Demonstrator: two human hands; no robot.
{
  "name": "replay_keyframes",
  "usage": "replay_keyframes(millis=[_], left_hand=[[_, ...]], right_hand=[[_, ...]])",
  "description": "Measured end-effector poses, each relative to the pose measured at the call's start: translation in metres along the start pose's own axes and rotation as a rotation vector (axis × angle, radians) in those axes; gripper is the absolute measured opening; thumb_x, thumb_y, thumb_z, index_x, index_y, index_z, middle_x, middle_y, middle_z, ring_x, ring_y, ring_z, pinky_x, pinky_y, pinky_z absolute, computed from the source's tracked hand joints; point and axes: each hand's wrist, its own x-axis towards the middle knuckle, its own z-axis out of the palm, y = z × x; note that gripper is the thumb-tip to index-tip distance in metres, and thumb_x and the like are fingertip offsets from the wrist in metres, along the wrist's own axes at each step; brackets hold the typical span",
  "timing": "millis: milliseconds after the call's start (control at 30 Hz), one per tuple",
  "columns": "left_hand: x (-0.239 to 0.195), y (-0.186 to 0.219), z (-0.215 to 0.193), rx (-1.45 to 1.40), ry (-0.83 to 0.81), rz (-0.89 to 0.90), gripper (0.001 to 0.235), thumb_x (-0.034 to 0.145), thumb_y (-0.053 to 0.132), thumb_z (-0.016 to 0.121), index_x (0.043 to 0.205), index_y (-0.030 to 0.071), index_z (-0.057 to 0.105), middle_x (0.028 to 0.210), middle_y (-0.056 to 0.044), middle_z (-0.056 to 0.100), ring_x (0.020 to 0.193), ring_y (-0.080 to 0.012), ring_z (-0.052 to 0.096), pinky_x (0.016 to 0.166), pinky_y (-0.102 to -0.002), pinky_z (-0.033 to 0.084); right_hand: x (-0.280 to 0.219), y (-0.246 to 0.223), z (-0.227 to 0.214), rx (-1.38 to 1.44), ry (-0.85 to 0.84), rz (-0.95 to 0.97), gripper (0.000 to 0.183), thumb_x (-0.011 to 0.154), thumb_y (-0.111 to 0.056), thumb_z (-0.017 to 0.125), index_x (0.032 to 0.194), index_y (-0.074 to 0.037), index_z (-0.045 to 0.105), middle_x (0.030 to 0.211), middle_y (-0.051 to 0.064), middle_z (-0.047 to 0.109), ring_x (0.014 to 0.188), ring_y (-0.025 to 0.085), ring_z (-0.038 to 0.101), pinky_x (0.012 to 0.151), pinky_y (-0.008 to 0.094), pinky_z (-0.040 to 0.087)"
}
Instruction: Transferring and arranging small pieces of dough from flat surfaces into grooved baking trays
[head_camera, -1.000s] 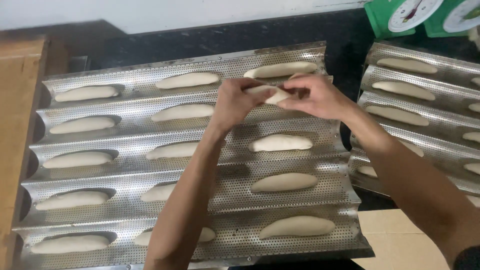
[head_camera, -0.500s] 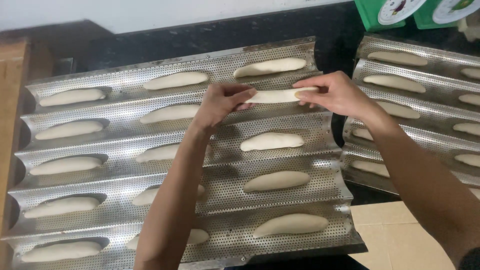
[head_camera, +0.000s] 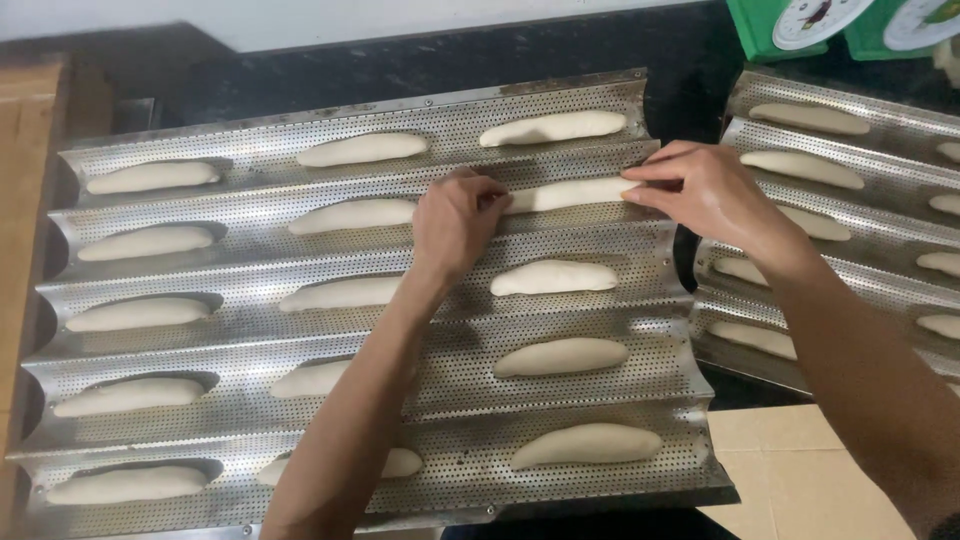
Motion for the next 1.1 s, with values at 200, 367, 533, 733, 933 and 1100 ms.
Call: replay_keyframes(millis=[200, 367, 533, 733, 933, 1100], left_hand=[[-0.016, 0.006, -0.008, -0.069, -0.017, 0.025, 0.024, 0.094, 0.036, 0.070, 0.109, 0.020, 0.080, 0.104, -0.006, 0.075, 0.093, -0.0320, 0.075, 0.079, -0.048, 0.063], [-0.053, 0.024, -0.045, -0.287, 0.100, 0.145, 0.022, 0.097, 0.020, 0.068, 0.108, 0.005, 0.079, 0.097, -0.017, 0.075, 0.091, -0.0376, 0.076, 0.078, -0.044, 0.063], [-0.087, 0.035, -0.051, -0.367, -0.067, 0.010, 0.028, 0.096, 0.031, 0.067, 0.106, 0.007, 0.080, 0.088, -0.015, 0.079, 0.086, -0.0360, 0.078, 0.076, -0.048, 0.064], [-0.099, 0.062, -0.053, -0.424, -0.240, -0.183, 0.052, 0.099, 0.056, 0.051, 0.106, 0.015, 0.081, 0.091, -0.013, 0.079, 0.095, -0.0350, 0.076, 0.083, -0.048, 0.059], [-0.097, 0.082, -0.055, -0.573, -0.267, -0.188, 0.050, 0.091, 0.046, 0.067, 0.109, 0.002, 0.079, 0.098, -0.024, 0.078, 0.101, -0.0457, 0.074, 0.086, -0.050, 0.059], [-0.090, 0.078, -0.052, -0.605, -0.174, -0.059, 0.031, 0.086, 0.026, 0.078, 0.107, 0.003, 0.080, 0.095, -0.023, 0.079, 0.091, -0.0368, 0.076, 0.079, -0.042, 0.061]], right_hand=[[-0.006, -0.007, 0.002, -0.010, -0.012, 0.010, 0.026, 0.097, -0.006, 0.072, 0.122, -0.002, 0.075, 0.117, 0.025, 0.072, 0.083, 0.033, 0.073, 0.063, 0.030, 0.058], [-0.014, -0.047, 0.016, -0.054, 0.034, -0.058, 0.028, 0.096, -0.007, 0.073, 0.124, -0.002, 0.074, 0.118, 0.024, 0.071, 0.080, 0.030, 0.072, 0.060, 0.028, 0.056], [-0.023, -0.107, 0.067, -0.094, -0.247, -0.330, 0.021, 0.092, -0.012, 0.076, 0.111, -0.003, 0.076, 0.105, 0.017, 0.076, 0.087, 0.027, 0.074, 0.070, 0.030, 0.061], [-0.013, -0.098, 0.080, -0.047, -0.321, -0.284, 0.024, 0.089, -0.009, 0.076, 0.111, -0.001, 0.074, 0.099, 0.015, 0.072, 0.086, 0.026, 0.072, 0.070, 0.030, 0.061], [-0.044, -0.109, 0.024, -0.010, -0.294, -0.058, 0.041, 0.091, -0.022, 0.077, 0.123, 0.003, 0.069, 0.116, 0.020, 0.071, 0.099, 0.033, 0.073, 0.086, 0.039, 0.060], [-0.044, -0.076, 0.039, 0.088, -0.277, -0.114, 0.033, 0.091, -0.019, 0.076, 0.116, 0.002, 0.072, 0.114, 0.020, 0.071, 0.092, 0.031, 0.072, 0.077, 0.037, 0.057]])
